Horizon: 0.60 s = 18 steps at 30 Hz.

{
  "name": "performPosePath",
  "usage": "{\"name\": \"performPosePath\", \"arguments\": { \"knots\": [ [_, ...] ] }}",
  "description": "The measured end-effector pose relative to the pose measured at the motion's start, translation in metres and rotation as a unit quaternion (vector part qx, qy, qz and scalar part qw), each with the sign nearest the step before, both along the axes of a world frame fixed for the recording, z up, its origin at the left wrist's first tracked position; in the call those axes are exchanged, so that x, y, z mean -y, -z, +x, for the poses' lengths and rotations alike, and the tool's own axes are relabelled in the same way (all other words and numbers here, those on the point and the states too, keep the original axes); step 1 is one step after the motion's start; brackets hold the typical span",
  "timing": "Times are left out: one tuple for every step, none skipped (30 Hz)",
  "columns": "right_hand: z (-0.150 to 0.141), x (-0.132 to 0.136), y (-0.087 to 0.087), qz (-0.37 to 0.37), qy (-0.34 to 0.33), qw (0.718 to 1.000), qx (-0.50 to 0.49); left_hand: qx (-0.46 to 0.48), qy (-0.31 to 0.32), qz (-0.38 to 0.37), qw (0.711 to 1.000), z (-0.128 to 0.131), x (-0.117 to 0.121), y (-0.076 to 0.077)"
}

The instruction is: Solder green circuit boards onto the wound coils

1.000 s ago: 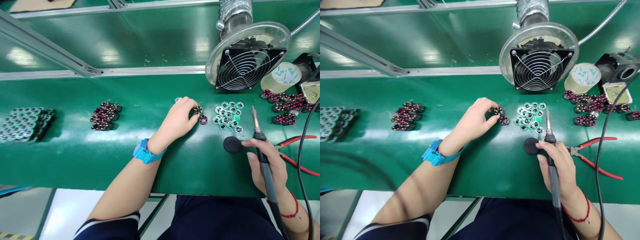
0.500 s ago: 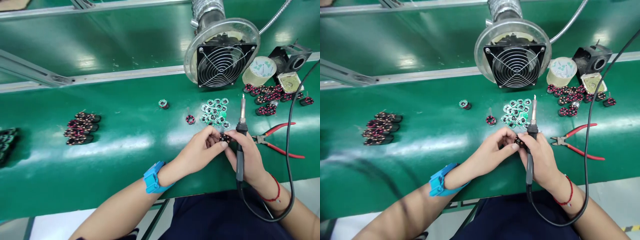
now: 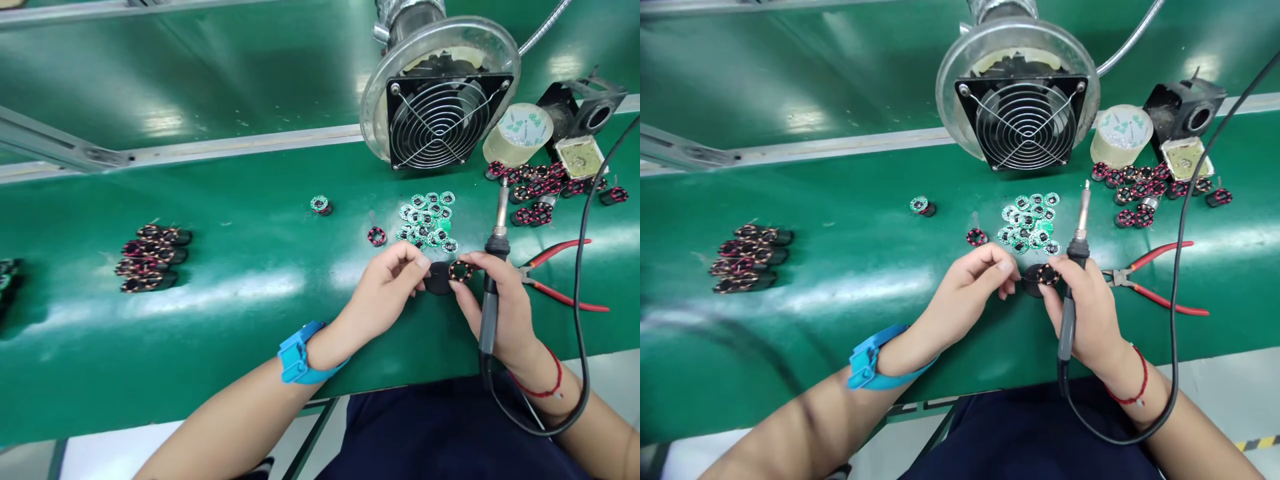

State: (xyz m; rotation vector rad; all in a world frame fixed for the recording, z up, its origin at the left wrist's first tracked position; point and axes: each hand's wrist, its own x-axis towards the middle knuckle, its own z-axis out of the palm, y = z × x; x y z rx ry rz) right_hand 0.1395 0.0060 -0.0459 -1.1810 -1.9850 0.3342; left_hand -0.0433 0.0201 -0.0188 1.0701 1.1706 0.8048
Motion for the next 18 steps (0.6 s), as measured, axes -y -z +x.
{"name": "performPosePath", "arguments": {
  "knots": [
    [0.0,0.0,0.0,-0.001,-0.014,1.0,0.012,0.001,0.003,-0.001,1.0,0.0,-0.001,0.0],
    [0.0,-0.001,-0.001,0.0,-0.032,0.999,0.023,-0.002,0.013,-0.003,1.0,0.0,-0.002,0.0],
    [-0.001,-0.001,-0.001,0.002,-0.05,0.998,0.035,-0.007,0.028,-0.005,1.0,0.0,-0.002,0.0],
    [-0.001,-0.001,-0.001,0.004,-0.067,0.997,0.046,-0.014,0.039,-0.005,0.999,0.0,-0.003,0.0],
    [-0.001,-0.001,-0.001,0.004,-0.083,0.995,0.053,-0.023,0.046,-0.003,0.999,0.001,-0.003,0.001],
    [-0.001,0.0,-0.001,0.001,-0.097,0.994,0.056,-0.03,0.048,0.001,0.998,0.001,-0.003,0.001],
    [0.0,0.0,-0.001,-0.007,-0.109,0.993,0.054,-0.033,0.045,0.004,0.998,0.0,-0.003,0.001],
    [0.001,0.0,-0.001,-0.017,-0.115,0.992,0.048,-0.03,0.037,0.005,0.999,0.0,-0.003,0.001],
    [0.001,0.0,-0.001,-0.029,-0.115,0.992,0.039,-0.024,0.023,0.003,0.999,-0.002,-0.004,0.001],
    [0.002,0.0,-0.001,-0.04,-0.11,0.993,0.029,-0.016,0.003,-0.001,1.0,-0.004,-0.005,0.0],
    [0.002,0.0,-0.001,-0.05,-0.099,0.994,0.019,-0.011,-0.021,-0.003,1.0,-0.006,-0.006,-0.001],
    [0.003,-0.001,-0.001,-0.059,-0.085,0.995,0.01,-0.01,-0.047,0.002,0.999,-0.009,-0.007,-0.003],
    [0.002,-0.001,-0.001,-0.066,-0.074,0.995,0.0,-0.019,-0.069,0.017,0.997,-0.012,-0.009,-0.004],
    [0.002,-0.002,0.0,-0.074,-0.066,0.995,-0.008,-0.04,-0.086,0.044,0.995,-0.015,-0.011,-0.006],
    [0.001,-0.003,0.0,-0.084,-0.066,0.994,-0.014,-0.074,-0.095,0.083,0.989,-0.018,-0.013,-0.007],
    [0.0,-0.004,0.001,-0.097,-0.069,0.993,-0.015,-0.123,-0.096,0.132,0.979,-0.021,-0.015,-0.007],
    [-0.001,-0.005,0.002,-0.11,-0.072,0.991,-0.007,-0.182,-0.086,0.186,0.962,-0.024,-0.018,-0.007],
    [-0.001,-0.005,0.002,-0.124,-0.073,0.99,0.01,-0.247,-0.068,0.238,0.937,-0.026,-0.021,-0.006]
  ]
}}
